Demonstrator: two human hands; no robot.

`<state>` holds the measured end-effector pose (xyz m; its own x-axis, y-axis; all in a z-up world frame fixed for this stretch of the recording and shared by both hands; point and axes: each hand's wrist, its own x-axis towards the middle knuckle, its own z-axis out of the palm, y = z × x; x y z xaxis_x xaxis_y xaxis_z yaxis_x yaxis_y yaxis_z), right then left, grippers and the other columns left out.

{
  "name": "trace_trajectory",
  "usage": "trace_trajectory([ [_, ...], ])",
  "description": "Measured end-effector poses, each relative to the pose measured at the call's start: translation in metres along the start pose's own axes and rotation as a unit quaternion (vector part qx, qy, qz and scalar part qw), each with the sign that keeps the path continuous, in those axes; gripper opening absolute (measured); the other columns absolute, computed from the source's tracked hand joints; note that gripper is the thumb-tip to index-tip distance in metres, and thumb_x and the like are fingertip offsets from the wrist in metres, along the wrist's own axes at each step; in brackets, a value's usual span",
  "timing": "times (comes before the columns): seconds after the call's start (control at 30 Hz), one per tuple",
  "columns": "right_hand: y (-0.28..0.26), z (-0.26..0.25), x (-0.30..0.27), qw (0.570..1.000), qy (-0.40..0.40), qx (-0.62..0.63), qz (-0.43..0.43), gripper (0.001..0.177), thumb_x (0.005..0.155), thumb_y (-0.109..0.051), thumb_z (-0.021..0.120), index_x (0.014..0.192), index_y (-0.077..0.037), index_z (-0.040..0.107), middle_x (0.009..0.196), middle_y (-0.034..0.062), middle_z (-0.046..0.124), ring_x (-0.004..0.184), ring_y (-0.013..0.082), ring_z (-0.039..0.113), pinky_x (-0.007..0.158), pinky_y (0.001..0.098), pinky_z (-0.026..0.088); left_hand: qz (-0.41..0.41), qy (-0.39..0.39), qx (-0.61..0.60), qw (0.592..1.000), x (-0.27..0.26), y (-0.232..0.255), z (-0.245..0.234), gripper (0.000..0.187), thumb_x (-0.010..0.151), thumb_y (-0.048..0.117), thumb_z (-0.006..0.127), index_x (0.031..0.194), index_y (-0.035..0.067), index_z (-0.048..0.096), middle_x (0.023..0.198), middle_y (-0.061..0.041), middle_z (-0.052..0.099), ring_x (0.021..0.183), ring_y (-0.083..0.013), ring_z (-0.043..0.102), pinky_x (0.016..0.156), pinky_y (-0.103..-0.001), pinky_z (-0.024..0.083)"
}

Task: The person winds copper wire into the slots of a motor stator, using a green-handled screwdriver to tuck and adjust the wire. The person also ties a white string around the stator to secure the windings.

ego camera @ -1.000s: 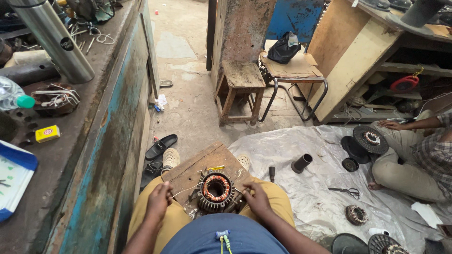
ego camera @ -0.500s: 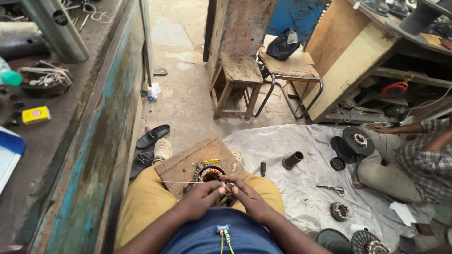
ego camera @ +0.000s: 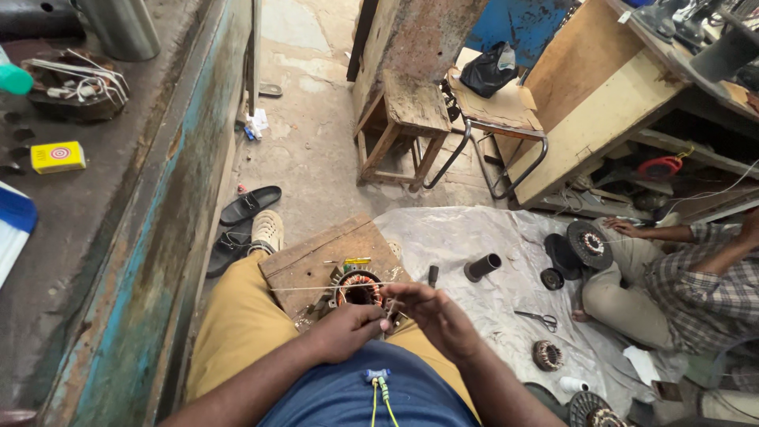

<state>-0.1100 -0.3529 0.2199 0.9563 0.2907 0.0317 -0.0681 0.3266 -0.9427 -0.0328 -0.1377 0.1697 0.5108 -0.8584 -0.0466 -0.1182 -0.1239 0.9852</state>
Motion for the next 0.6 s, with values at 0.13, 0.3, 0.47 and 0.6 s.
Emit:
trace_trajectory([
  [0.13, -0.026, -0.011, -0.002, 0.998, 0.003, 0.007, -0.056, 0.075, 0.108, -0.061, 0.038, 0.143, 0.003, 0.054, 0.146, 0.0214, 0.060, 0.145, 0.0344, 0.049, 0.123, 0.0525, 0.033, -0.059, 0.038, 0.043, 0.997, 0.000, -0.007, -0.021, 0.032, 0.103, 0.035, 0.058, 0.098, 0.007, 0.072, 0.069, -0.007, 0.060, 0.066, -0.0154, 0.054, 0.065, -0.036, 0.047],
  [0.3, -0.064, -0.031, -0.016, 0.992, 0.015, 0.016, -0.120, 0.074, 0.112, -0.060, 0.043, 0.146, 0.005, 0.056, 0.139, 0.0242, 0.064, 0.143, 0.0404, 0.052, 0.126, 0.0564, 0.032, -0.047, 0.146, 0.006, 0.988, 0.001, -0.020, -0.044, 0.031, 0.098, 0.038, 0.059, 0.106, 0.014, 0.076, 0.078, 0.000, 0.072, 0.071, -0.0112, 0.066, 0.070, -0.031, 0.052],
  [0.47, -0.106, -0.038, -0.043, 0.979, 0.033, 0.043, -0.199, 0.073, 0.112, -0.059, 0.046, 0.142, 0.007, 0.056, 0.138, 0.0255, 0.062, 0.139, 0.0423, 0.052, 0.128, 0.0627, 0.030, -0.179, 0.232, 0.019, 0.956, 0.007, -0.046, -0.067, 0.033, 0.100, 0.041, 0.053, 0.110, 0.018, 0.075, 0.071, -0.006, 0.069, 0.063, -0.0171, 0.062, 0.064, -0.036, 0.050],
  [0.6, -0.143, -0.048, -0.063, 0.966, 0.017, 0.016, -0.259, 0.078, 0.109, -0.062, 0.047, 0.149, 0.005, 0.053, 0.149, 0.0245, 0.057, 0.145, 0.0385, 0.050, 0.127, 0.0579, 0.031, -0.162, 0.329, 0.011, 0.930, 0.009, -0.082, -0.083, 0.033, 0.099, 0.040, 0.057, 0.107, 0.014, 0.075, 0.066, -0.007, 0.064, 0.061, -0.0170, 0.059, 0.062, -0.036, 0.048],
])
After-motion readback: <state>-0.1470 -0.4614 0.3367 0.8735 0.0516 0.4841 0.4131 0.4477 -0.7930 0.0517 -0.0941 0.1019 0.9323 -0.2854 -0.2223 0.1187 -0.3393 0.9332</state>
